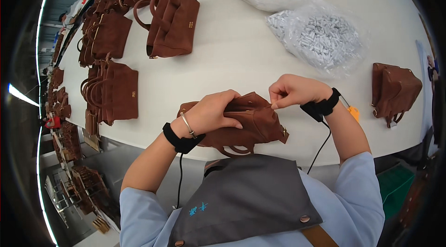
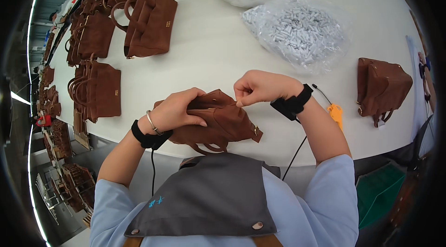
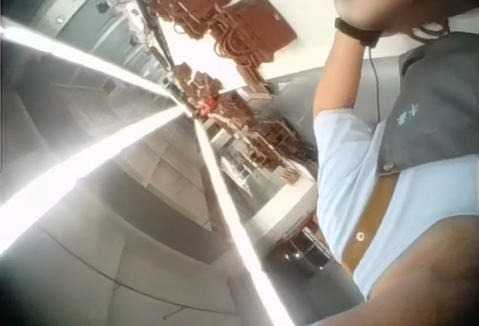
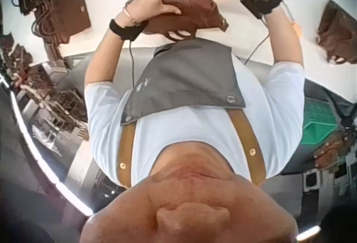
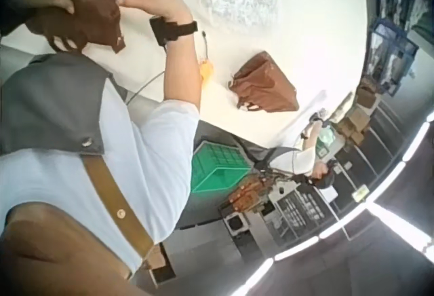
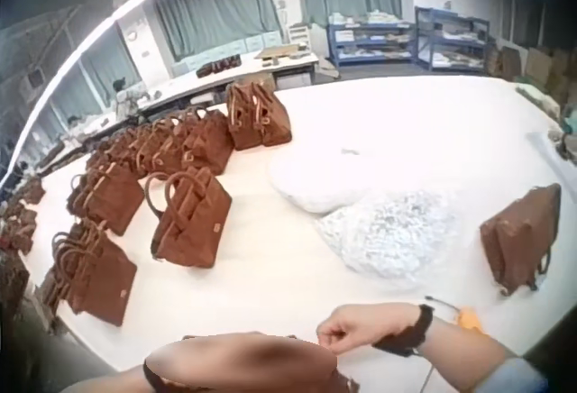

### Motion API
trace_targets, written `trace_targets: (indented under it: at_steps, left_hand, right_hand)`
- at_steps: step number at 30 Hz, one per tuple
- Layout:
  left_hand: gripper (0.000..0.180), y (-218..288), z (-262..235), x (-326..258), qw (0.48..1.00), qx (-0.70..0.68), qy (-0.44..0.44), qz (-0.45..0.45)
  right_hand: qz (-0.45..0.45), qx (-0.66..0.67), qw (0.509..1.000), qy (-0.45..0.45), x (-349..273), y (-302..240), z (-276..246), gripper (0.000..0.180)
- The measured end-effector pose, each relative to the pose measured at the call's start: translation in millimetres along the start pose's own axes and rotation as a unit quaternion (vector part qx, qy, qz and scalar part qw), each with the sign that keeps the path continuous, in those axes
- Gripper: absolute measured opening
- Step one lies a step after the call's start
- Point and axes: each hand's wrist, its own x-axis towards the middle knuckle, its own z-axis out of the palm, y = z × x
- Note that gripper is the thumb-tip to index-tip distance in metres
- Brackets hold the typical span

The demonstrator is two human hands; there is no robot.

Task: The person assembles brown handbags at a factory workstation. They insert white paper stuffing into the bags to maintain shape, attach metal hardware to the handles, and use a handheld heat gun to seal or set components. The person handles multiple bags sequentially, inspecting zippers and adjusting the structure before placing them on the table.

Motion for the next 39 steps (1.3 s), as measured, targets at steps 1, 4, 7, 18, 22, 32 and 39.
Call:
trace_targets:
  at_steps: [1, 4, 7, 18, 22, 32, 39]
  left_hand:
    - [0.062, 3, -2, 2, 1.0, -0.001, -0.008, -0.014]
    - [0.062, -2, -2, 1, 1.0, -0.015, -0.007, -0.025]
    - [0.062, -7, -1, 0, 1.0, -0.016, 0.001, -0.024]
    - [0.059, -10, -2, 8, 0.999, -0.017, -0.01, -0.029]
    - [0.06, -13, -3, 4, 0.998, -0.045, -0.005, -0.039]
    - [0.062, -12, -4, 3, 0.998, -0.05, -0.011, -0.022]
    - [0.057, -7, -3, 4, 0.998, -0.027, -0.009, -0.048]
  right_hand:
    - [0.005, -0.001, 1.0, 0.023, -5, 0, -4, 0.024]
    - [0.013, 0.018, 0.998, 0.059, -9, 13, -5, 0.028]
    - [-0.016, 0.004, 0.998, 0.057, -5, 21, 7, 0.032]
    - [-0.054, 0.143, 0.987, 0.053, 9, 44, 12, 0.038]
    - [0.022, 0.125, 0.985, 0.119, -6, 32, -5, 0.035]
    - [-0.095, 0.094, 0.991, 0.016, 25, 54, 33, 0.039]
    - [-0.071, 0.191, 0.979, -0.01, 25, 61, 19, 0.029]
